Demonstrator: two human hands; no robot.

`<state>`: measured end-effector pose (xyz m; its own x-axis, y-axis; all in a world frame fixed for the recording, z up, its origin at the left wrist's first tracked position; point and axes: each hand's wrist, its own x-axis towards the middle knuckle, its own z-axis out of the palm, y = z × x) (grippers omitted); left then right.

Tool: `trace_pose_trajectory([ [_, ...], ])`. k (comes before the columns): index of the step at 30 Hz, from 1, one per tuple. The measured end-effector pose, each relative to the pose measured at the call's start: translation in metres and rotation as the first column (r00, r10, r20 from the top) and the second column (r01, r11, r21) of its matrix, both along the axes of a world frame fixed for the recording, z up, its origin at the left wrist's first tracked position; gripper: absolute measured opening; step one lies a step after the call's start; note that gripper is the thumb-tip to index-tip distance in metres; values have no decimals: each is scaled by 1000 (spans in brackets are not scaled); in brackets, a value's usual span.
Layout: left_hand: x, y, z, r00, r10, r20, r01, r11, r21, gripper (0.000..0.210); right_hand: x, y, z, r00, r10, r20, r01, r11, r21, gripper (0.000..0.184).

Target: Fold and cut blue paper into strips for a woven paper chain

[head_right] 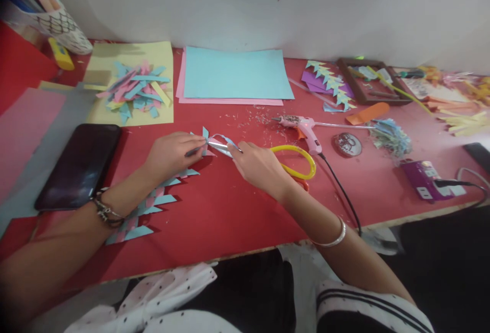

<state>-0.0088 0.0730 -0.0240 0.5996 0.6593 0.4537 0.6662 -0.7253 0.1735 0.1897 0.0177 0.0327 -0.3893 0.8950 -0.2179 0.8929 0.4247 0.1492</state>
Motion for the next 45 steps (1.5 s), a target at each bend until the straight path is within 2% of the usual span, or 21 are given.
trace_pose_trajectory([
  [7, 1, 0, -2, 1000, 5, -2, -5, 1000, -19, 27, -2, -2, -2, 999, -22, -25, 22, 1000, -7, 39],
  [17, 0, -1, 0, 1000, 3, -12, -3, 1000, 3, 25, 12, 12, -7, 996, 40, -73, -40, 999, 10, 39],
  [22, 0, -2, -1, 1000, 25, -12, -24, 999, 20, 25, 17, 7, -12, 991, 12, -134, -8, 1000, 30, 39],
  [25, 1, -1, -1, 999, 31, -16, -30, 999, 16, 25, 18, 4, -13, 993, -22, -113, 27, 999, 44, 40],
  [45, 0, -1, -1, 1000, 21, -3, -21, 999, 33, 25, 10, 4, -5, 998, -17, -60, 17, 1000, -3, 40],
])
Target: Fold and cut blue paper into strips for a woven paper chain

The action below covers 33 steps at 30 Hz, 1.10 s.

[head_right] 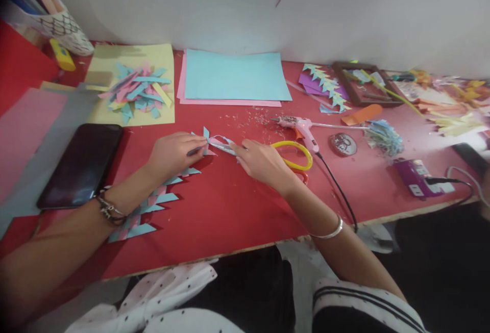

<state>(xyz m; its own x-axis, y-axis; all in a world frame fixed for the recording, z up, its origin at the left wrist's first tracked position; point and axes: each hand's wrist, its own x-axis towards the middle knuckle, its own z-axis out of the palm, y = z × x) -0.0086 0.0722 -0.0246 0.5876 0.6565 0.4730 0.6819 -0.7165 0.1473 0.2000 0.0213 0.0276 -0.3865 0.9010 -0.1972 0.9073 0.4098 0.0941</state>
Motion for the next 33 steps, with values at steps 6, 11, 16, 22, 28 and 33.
trace_pose_trajectory([
  [6, 0, -1, 1, 1000, -12, 17, 12, 1000, -11, 26, -1, -1, 1, 1000, -4, -18, 4, 1000, 2, 41],
  [11, 0, 1, 0, 1000, -13, 11, 13, 1000, -18, 26, 1, -1, 0, 1000, -11, -19, 11, 1000, 23, 40],
  [16, 0, 1, 0, 1000, -14, 11, 14, 1000, 7, 26, 1, -1, -2, 1000, 5, -18, -5, 1000, 25, 40],
  [22, 0, 1, -1, 1000, -4, 6, 4, 1000, -4, 25, 0, -1, -5, 1000, 17, -23, -16, 999, 42, 41],
  [28, 0, 1, -1, 1000, 0, 2, 0, 1000, -13, 25, 1, -1, -6, 1000, 9, -24, -8, 999, 46, 41],
  [33, -1, 1, -1, 1000, -6, 12, 6, 999, -43, 26, 0, -2, -6, 1000, 6, -17, -6, 999, 40, 42],
])
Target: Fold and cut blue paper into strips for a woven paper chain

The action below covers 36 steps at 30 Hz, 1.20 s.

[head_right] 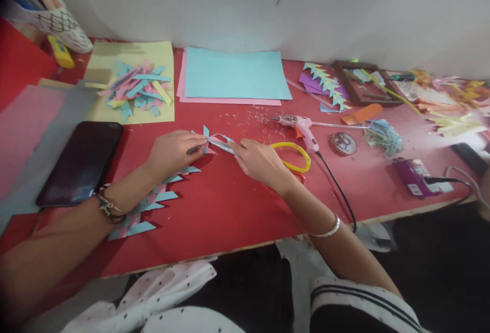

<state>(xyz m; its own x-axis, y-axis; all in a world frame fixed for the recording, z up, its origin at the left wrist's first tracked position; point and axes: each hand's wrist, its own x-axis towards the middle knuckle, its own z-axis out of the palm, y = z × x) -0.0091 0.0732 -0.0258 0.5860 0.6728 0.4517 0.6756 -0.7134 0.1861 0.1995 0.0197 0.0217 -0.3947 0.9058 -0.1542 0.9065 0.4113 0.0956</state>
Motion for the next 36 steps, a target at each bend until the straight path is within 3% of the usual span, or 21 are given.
trace_pose_trajectory([
  [23, 1, -1, 1, 999, 21, -26, -22, 1000, -22, 25, -8, -2, 8, 999, -32, 36, 35, 996, -80, 41],
  [36, 1, -1, 5, 999, 20, -39, -22, 998, -57, 22, -1, 12, 16, 991, 97, 91, -101, 994, 46, 38],
])
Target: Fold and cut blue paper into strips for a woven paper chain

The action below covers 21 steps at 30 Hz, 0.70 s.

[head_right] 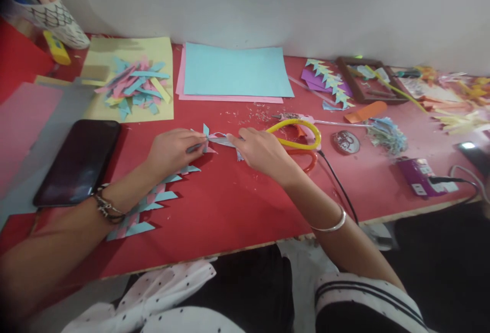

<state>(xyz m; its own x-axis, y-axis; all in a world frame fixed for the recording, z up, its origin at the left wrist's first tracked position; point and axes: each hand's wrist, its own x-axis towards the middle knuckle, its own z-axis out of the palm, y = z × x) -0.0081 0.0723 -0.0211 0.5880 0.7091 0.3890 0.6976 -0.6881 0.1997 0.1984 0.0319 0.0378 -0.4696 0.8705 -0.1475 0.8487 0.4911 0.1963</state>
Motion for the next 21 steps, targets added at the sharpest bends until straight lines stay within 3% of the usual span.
trace_pose_trajectory([
  [8, -1, 1, -2, 999, -30, -15, 31, 999, 43, 26, -1, -8, -10, 992, -92, -82, 82, 990, -112, 40],
  [21, 0, 0, 1, 991, -67, -112, 80, 990, 114, 32, 3, -14, -12, 982, -156, -104, 150, 987, -63, 41],
])
